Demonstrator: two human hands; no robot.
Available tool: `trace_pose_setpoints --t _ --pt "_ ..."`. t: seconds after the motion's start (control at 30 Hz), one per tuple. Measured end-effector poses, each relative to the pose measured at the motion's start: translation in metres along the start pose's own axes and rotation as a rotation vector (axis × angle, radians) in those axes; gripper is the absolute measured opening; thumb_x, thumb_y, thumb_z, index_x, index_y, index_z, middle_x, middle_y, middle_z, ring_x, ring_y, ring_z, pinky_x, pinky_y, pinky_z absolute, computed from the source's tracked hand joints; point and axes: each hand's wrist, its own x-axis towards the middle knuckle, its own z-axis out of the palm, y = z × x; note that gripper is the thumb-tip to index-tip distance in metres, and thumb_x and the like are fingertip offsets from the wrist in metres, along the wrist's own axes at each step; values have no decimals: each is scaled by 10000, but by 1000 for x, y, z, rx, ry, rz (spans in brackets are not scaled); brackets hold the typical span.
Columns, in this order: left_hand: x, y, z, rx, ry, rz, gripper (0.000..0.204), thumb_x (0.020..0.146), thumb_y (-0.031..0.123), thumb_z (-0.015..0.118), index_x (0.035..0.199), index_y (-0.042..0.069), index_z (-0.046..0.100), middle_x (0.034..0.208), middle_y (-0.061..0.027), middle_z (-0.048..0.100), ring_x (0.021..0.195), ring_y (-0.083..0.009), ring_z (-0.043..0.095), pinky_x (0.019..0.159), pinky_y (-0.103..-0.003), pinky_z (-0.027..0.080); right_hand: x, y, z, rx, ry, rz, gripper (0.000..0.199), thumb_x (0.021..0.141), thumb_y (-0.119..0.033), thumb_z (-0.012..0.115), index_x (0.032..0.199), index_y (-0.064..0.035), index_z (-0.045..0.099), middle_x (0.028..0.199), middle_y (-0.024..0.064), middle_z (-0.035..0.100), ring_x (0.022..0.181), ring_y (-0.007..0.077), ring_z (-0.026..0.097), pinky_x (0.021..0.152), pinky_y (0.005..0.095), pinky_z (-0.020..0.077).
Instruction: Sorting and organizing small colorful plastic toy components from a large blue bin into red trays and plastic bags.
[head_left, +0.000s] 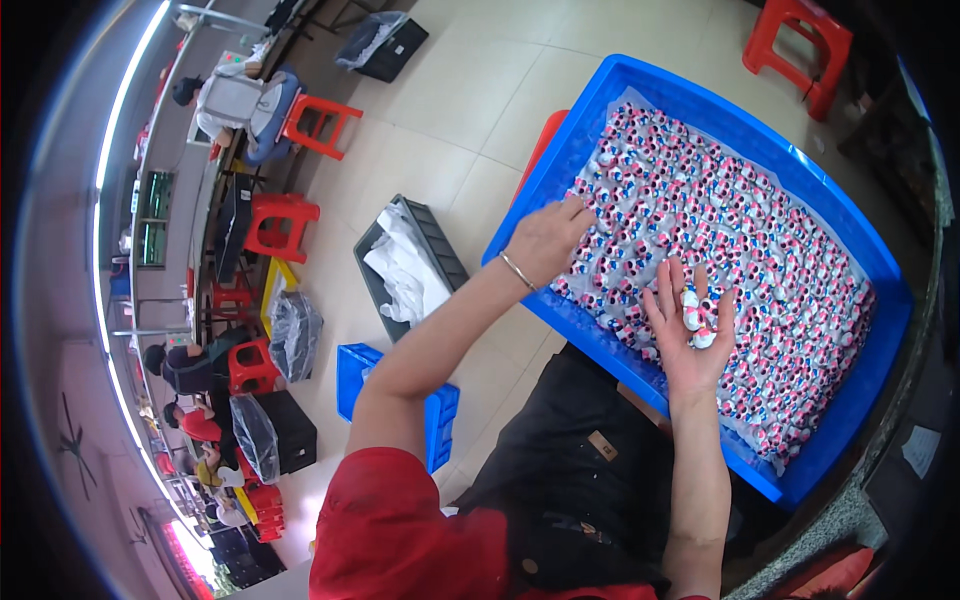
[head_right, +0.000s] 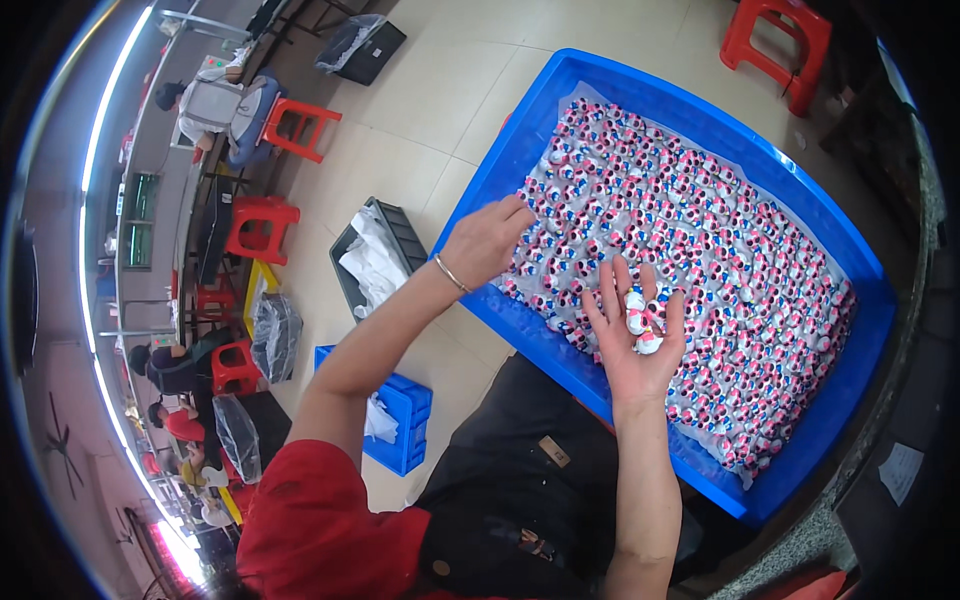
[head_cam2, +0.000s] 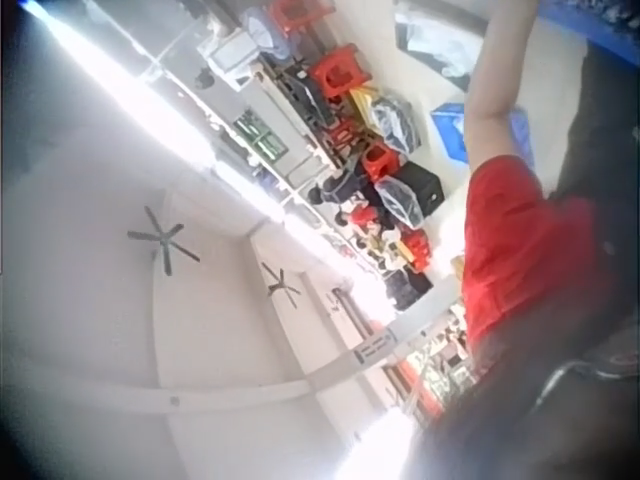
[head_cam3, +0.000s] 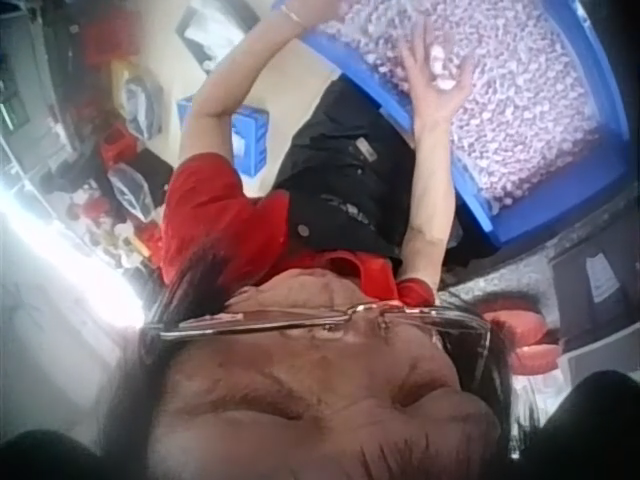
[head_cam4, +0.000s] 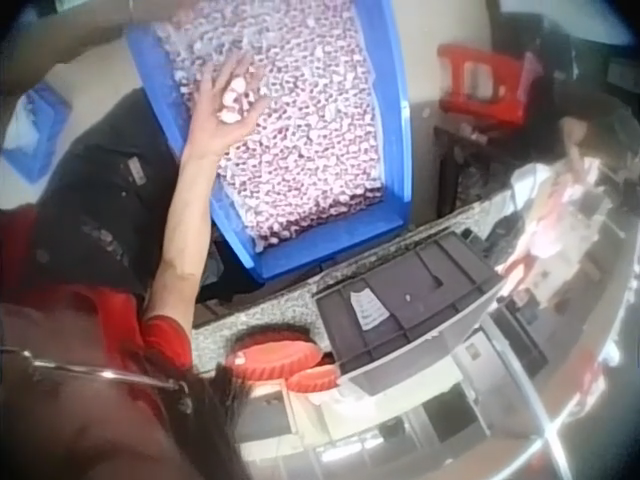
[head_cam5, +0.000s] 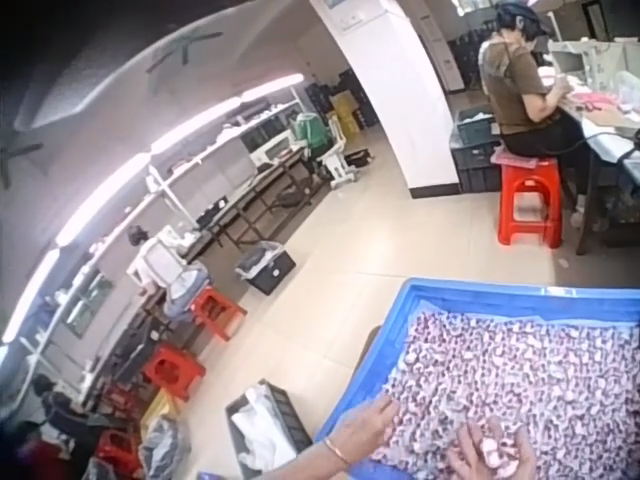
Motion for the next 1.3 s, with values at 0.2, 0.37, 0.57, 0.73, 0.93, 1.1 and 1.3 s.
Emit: trace_pose_setpoints --t 0.2,0.37,0.57,0.73,0.93,1.1,1.3 --pt "-11 -37 22 508 -297 128 76 740 49 587 806 68 618 862 -68 567 837 -199 586 674 -325 498 0 2 -6 -13 -21 0 443 950 -387 511 1235 -49 531 1418 188 416 1367 320 329 1116 542 227" --pt "-14 -48 40 505 -442 36 97 770 60 575 815 53 660 943 -114 572 833 -234 632 656 -327 552 3 6 -5 -28 -71 19 491 945 -415 505 1298 -74 500 1441 181 386 1378 322 306 1118 546 218" --pt "12 29 -11 -255 -125 -30 182 754 26 618 934 54 631 1003 -117 579 895 -290 614 732 -380 512 6 9 -1 -144 -106 34 535 956 -464 443 1344 -96 472 1433 168 397 1354 306 342 1100 528 259" --pt "24 78 5 -460 -25 238 244 733 25 632 973 64 608 1002 -94 602 915 -296 596 759 -368 496 0 22 4 -162 26 55 531 959 -452 448 1337 -81 471 1343 154 472 1289 293 410 1035 483 351" --pt "17 87 -3 -653 -296 5 253 802 16 586 1050 61 607 996 -79 594 942 -255 598 809 -340 484 -13 15 -6 -96 97 72 546 946 -442 487 1341 -66 457 1324 150 483 1281 310 422 1072 522 328" --pt "-3 33 -7 -1139 -94 -445 267 791 48 661 1051 78 608 969 -38 596 845 -131 590 762 -262 484 -15 12 -7 -49 38 104 457 953 -406 476 1247 -58 515 1421 224 392 1368 355 316 1038 660 267" --pt "-27 -20 -21 -146 -221 -310 260 761 35 647 1009 42 570 953 -99 589 831 -212 622 726 -318 512 -12 12 -12 -79 -61 147 436 954 -396 478 1213 -48 526 1391 219 431 1346 354 353 1054 630 277"
